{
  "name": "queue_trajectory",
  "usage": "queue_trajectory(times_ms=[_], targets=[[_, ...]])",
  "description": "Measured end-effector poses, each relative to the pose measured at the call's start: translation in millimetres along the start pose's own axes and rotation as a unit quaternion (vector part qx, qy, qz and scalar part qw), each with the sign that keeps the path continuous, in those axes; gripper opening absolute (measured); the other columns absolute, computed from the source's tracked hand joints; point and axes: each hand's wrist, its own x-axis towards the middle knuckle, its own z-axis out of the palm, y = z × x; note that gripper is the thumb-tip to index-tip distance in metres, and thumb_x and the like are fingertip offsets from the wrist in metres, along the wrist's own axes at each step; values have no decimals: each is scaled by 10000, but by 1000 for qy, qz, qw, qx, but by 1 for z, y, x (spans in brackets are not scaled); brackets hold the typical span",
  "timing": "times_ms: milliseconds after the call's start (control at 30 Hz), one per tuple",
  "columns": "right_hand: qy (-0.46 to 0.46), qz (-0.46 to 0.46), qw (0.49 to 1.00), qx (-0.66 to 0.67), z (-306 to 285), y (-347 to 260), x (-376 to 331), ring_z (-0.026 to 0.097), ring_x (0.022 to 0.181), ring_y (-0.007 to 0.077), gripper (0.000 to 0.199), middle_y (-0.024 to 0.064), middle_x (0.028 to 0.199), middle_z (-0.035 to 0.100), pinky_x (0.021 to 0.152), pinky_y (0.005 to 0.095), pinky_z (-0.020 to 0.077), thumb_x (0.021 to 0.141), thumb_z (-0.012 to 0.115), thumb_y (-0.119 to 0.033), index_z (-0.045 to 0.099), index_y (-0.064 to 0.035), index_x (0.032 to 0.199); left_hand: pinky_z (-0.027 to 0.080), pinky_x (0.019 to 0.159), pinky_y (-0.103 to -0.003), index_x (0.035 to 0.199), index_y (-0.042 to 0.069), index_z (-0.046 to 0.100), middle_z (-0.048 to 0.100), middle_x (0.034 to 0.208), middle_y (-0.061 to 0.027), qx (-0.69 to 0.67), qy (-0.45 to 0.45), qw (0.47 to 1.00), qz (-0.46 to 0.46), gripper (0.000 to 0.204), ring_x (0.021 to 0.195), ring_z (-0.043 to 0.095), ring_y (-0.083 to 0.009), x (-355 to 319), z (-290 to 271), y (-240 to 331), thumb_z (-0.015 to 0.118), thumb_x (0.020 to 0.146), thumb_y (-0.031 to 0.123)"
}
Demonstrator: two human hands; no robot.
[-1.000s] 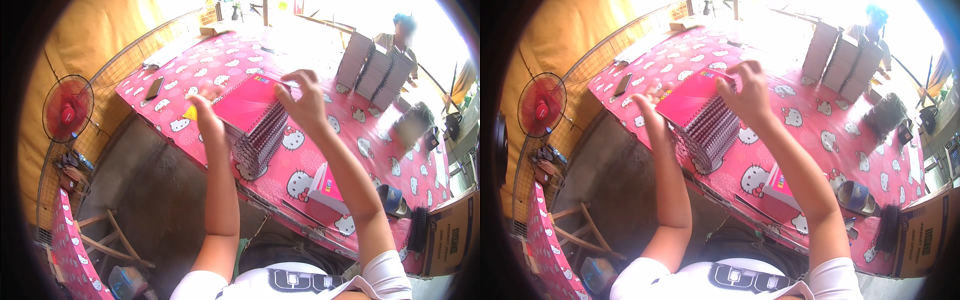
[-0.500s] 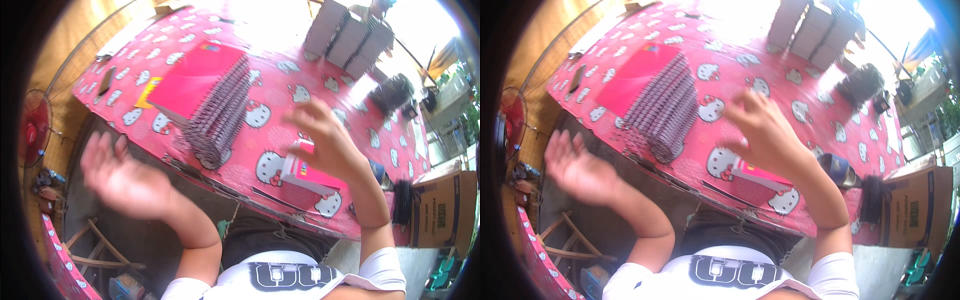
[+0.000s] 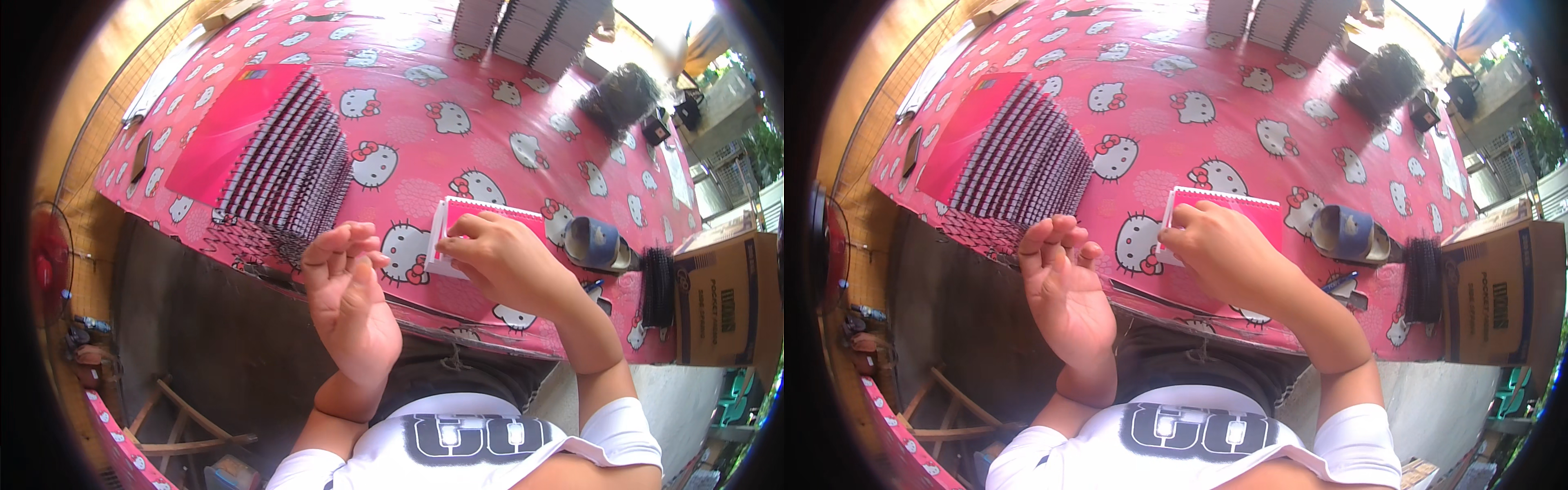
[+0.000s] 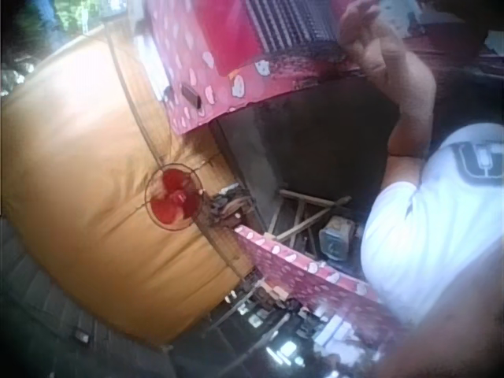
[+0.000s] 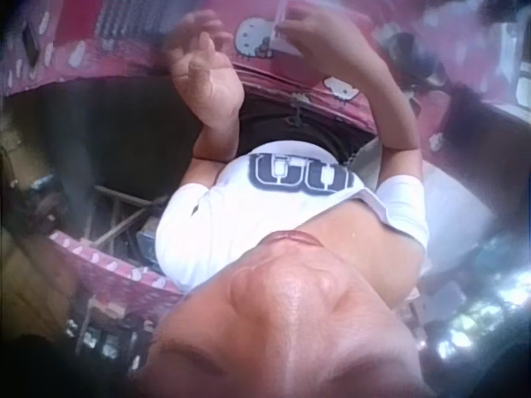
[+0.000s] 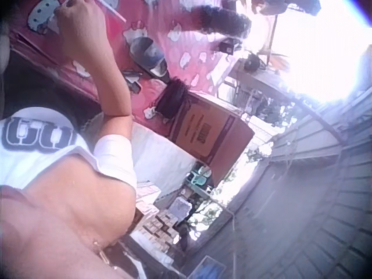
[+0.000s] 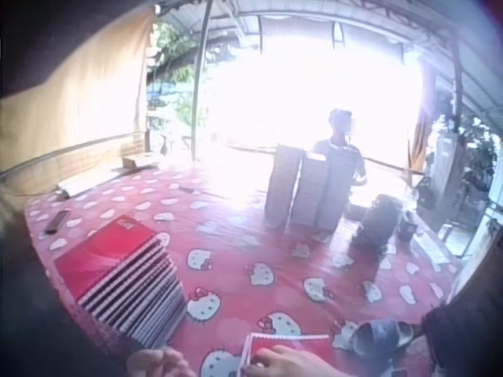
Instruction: The person assembles spiral notebooks by sliding metal wire coils through the pre-punched holes of notebook covers and pages, then trims the excess wire with pliers and places each finished notebook onto a stack.
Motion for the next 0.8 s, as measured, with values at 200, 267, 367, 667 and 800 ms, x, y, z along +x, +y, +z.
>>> queue_trajectory(times_ms=[200,267,367,667,800], targets=[[-13,21,1000,2,1,-1,0,622,820,317,229,122,892,616,718,415,498,752,665,-5,671,-31,979,438,884,-330,1263,62,493,551,1216,-98,14,32,993,-109,357,1078,541,-169,-3,0,-14,546,910,82],[-5,17,1000,-16,1,2,-2,632,805,320,289,128,909,634,712,422,505,750,659,11,667,-44,1033,461,849,-306,1277,48,463,553,1183,-101,18,12,993,-117,359,1032,558,-156,-4,1,-20,547,929,81],[129,33,989,66,1,-1,-5,649,820,323,417,146,943,652,731,418,524,738,648,37,636,-58,1143,520,720,-272,1335,30,360,559,1110,-134,17,-57,975,-216,425,907,611,-159,2,-2,-24,540,974,165],[204,21,979,7,0,-3,-66,594,1074,332,557,165,1199,597,954,367,477,739,725,-16,521,-14,1257,479,729,-206,1324,37,423,586,1092,-70,273,-211,929,-134,379,908,554,-64,30,22,-57,507,959,-16],[358,170,892,218,-2,31,-89,550,1060,205,479,86,1177,516,936,315,446,774,715,67,493,-18,1189,489,745,-249,1323,78,473,596,1114,-74,300,-285,909,42,516,883,586,-134,32,24,-57,495,866,-162]])
